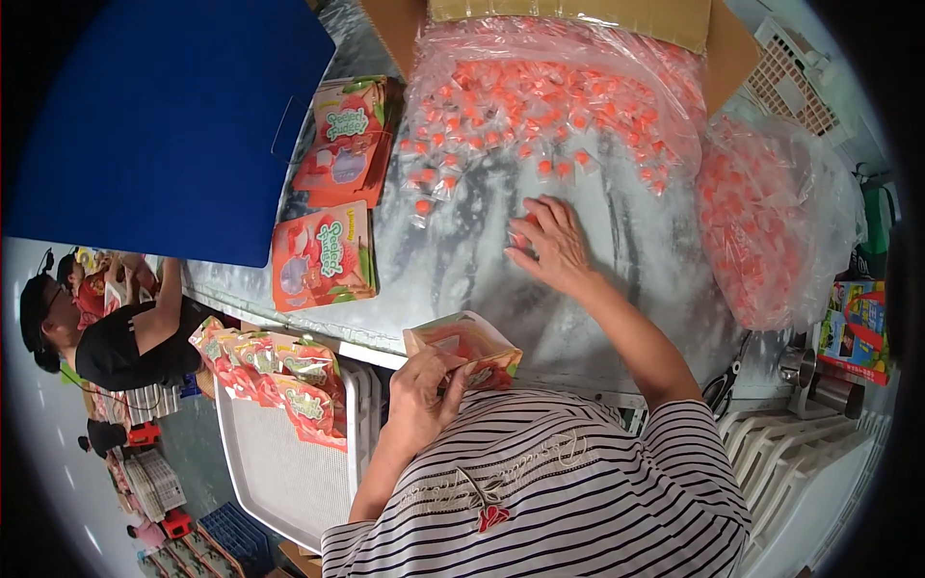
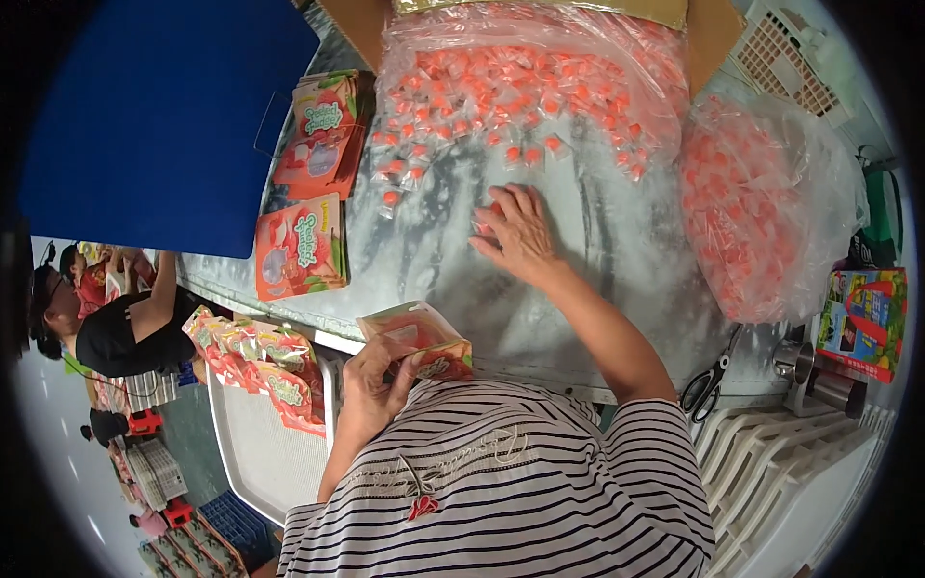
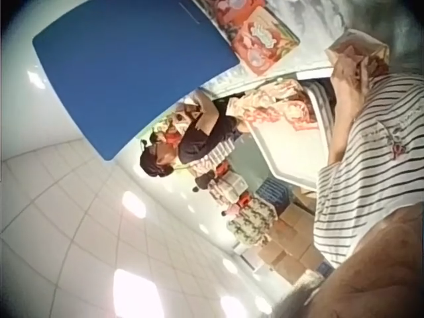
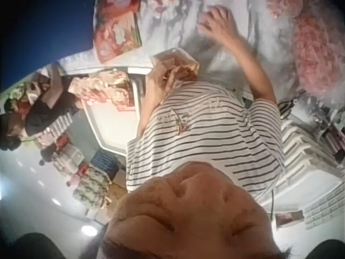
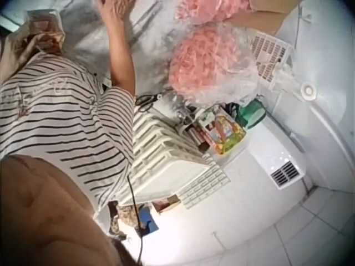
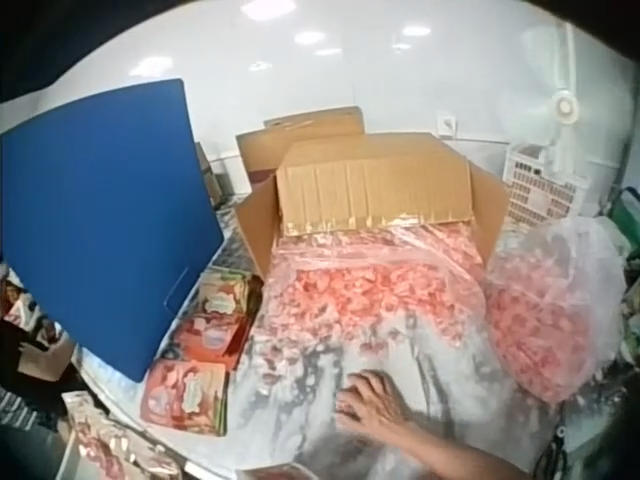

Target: Taking individual small candies from a large bulk box and placing them into retail packaging bags.

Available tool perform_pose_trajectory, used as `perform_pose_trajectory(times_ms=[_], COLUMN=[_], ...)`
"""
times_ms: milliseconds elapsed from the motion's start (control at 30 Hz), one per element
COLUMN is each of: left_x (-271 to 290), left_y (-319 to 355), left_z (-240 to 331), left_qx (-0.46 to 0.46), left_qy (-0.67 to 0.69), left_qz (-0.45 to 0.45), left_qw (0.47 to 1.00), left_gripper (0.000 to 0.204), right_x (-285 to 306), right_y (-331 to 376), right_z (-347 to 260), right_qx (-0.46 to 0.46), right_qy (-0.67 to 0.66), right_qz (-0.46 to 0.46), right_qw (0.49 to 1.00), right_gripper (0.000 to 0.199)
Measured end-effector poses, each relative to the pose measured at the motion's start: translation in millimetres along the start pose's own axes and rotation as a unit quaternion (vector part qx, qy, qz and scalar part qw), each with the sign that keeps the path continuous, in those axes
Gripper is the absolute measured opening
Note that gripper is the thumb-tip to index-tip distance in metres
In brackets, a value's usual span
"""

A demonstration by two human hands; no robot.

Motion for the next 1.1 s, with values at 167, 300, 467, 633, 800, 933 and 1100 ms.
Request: perform_pose_trajectory(times_ms=[167, 300, 467, 633, 800, 933, 1100], left_x=[2, -2, -1, -2, -3, -1, 1], left_y=[2, 1, -1, -3, -2, -3, -2], left_z=[-6, -9, -10, -10, -10, -10, -13], left_qx=[0.011, -0.002, -0.011, -0.029, -0.032, -0.029, -0.048], left_qy=[-0.002, -0.005, -0.002, -0.017, -0.005, 0.004, 0.007], left_qz=[-0.011, -0.01, -0.012, -0.015, -0.002, -0.002, 0.007], left_qw=[1.0, 1.0, 1.0, 0.999, 0.999, 1.0, 0.999], left_gripper=[0.009, 0.011, 0.009, 0.011, 0.014, 0.014, 0.014], right_x=[-6, 9, 57, 65, 53, 60, 73], right_y=[26, 37, -12, -46, -42, -33, -20], right_z=[-13, 12, -49, -116, -131, -130, -130], right_qx=[0.063, -0.11, -0.368, -0.245, -0.137, -0.144, -0.086], right_qy=[-0.015, -0.224, -0.608, -0.699, -0.606, -0.55, -0.478], right_qz=[0.011, 0.091, 0.05, 0.014, -0.079, -0.148, -0.148], right_qw=[0.998, 0.964, 0.702, 0.672, 0.78, 0.81, 0.861], right_gripper=[0.02, 0.012, 0.013, 0.013, 0.016, 0.019, 0.024])
Point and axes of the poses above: each hand's wrist, its own y-axis away from the middle knuckle, its own x-axis out of the back of the hand, z = x × y, the point moved 4 cm from there along -y, towards the middle knuckle, and after that the axes turned 5 degrees about x, right-handed, at the moved point
